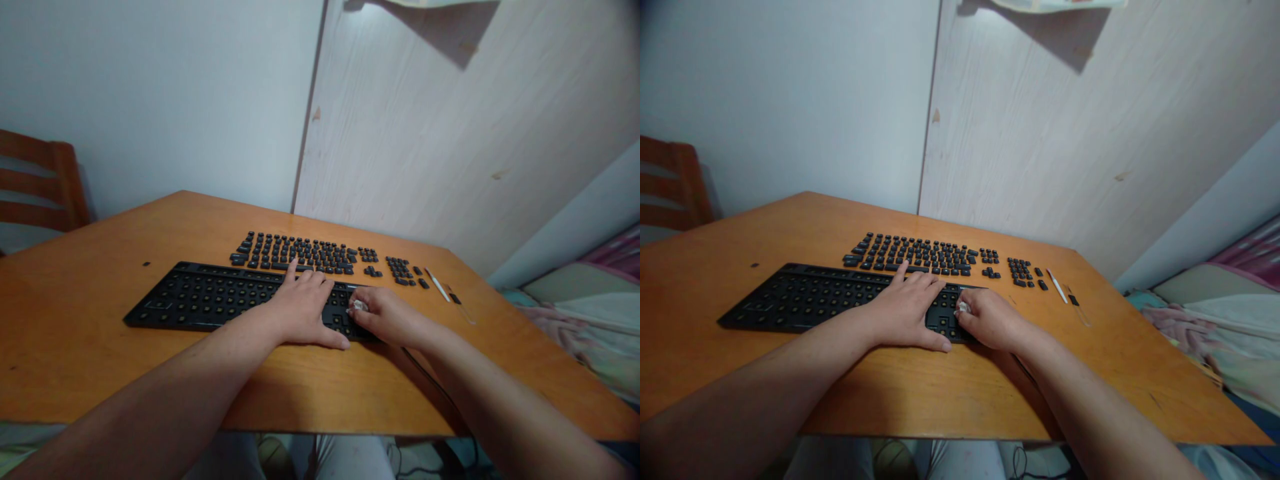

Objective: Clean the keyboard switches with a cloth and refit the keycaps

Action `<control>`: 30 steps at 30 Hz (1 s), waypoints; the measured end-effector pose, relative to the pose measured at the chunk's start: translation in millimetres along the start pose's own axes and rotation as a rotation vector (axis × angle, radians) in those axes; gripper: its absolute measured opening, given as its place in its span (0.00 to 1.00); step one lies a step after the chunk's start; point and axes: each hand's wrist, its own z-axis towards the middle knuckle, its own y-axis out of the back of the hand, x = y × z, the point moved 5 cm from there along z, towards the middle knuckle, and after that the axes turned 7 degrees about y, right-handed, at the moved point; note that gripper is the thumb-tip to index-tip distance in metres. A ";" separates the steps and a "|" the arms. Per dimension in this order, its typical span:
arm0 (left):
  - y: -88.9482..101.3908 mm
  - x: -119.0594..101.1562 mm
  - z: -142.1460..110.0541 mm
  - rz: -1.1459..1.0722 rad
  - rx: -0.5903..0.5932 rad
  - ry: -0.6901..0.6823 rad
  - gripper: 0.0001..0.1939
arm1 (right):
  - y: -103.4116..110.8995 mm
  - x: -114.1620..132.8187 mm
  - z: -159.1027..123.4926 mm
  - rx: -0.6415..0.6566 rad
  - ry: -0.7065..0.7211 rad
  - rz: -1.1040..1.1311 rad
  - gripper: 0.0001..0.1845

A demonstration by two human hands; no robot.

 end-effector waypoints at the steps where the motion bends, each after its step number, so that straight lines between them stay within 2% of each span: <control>1: -0.3 0.1 0.0 -0.002 -0.001 0.000 0.56 | -0.2 3.6 -2.8 0.014 0.016 0.012 0.04; 6: -2.3 0.7 0.3 0.000 -0.012 -0.004 0.57 | -1.4 11.5 -9.7 0.027 0.066 0.002 0.04; 14: -4.1 2.2 -0.1 -0.002 -0.030 -0.006 0.57 | -3.2 -7.9 0.3 -0.049 -0.027 -0.041 0.04; 24: -4.5 1.7 1.7 0.009 -0.035 -0.007 0.58 | -4.6 -12.0 -0.8 -0.037 0.000 -0.033 0.06; 30: -3.4 -5.0 4.1 0.020 -0.045 0.017 0.56 | -5.9 -23.0 -2.7 -0.045 0.028 -0.011 0.07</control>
